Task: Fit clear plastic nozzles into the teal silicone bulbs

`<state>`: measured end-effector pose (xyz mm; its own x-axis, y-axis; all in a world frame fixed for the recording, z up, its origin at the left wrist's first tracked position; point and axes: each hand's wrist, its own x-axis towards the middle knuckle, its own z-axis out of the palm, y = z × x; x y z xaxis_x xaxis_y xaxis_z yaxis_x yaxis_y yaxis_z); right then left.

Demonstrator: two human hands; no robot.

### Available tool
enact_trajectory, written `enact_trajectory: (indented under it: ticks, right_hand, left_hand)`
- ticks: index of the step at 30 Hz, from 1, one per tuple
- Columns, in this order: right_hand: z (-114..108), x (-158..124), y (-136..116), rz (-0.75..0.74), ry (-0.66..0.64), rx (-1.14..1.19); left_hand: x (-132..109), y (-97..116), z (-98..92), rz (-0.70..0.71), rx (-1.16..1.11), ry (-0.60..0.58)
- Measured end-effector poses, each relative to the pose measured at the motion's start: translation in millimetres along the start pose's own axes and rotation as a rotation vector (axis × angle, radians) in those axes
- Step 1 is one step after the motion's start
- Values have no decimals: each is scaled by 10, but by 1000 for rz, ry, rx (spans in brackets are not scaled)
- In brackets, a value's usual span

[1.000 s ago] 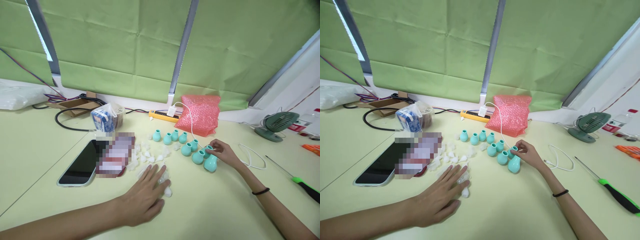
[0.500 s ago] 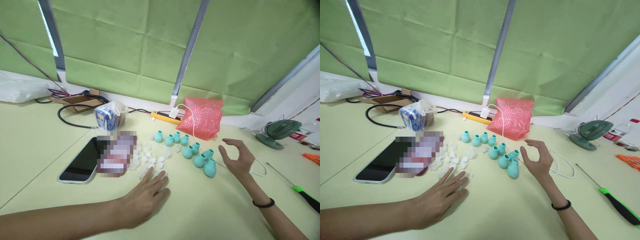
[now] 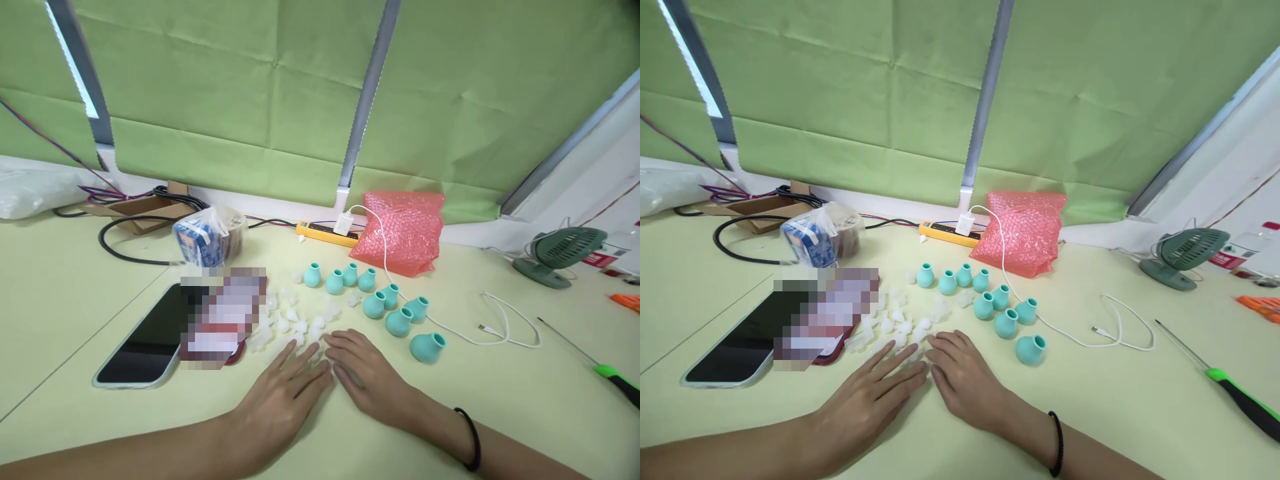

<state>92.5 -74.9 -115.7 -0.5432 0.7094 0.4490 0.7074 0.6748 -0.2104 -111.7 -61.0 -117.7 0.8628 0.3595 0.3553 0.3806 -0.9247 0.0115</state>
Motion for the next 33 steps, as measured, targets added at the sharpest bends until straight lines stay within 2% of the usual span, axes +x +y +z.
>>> enact_trajectory:
  ticks: [4,7,14,19,22,28,33]
  right_hand:
    - [14,-26,84,-21,37,48]
    - [43,-32,122,-50,57,125]
    - [48,-63,127,-18,176,212]
    - [54,-70,106,-35,189,231]
    - [58,-54,83,-17,195,224]
    - [99,-48,89,-26,130,111]
    - [130,-56,110,7,221,70]
  left_hand:
    - [58,-30,9,-19,-13,142]
    - [113,-31,-16,-46,-63,189]
    - [108,-4,-53,-122,-54,93]
    - [39,-33,16,-61,28,-12]
    - [28,-60,34,-46,42,3]
    - [51,-77,18,-148,2,-23]
    - [45,-91,27,-163,-66,-37]
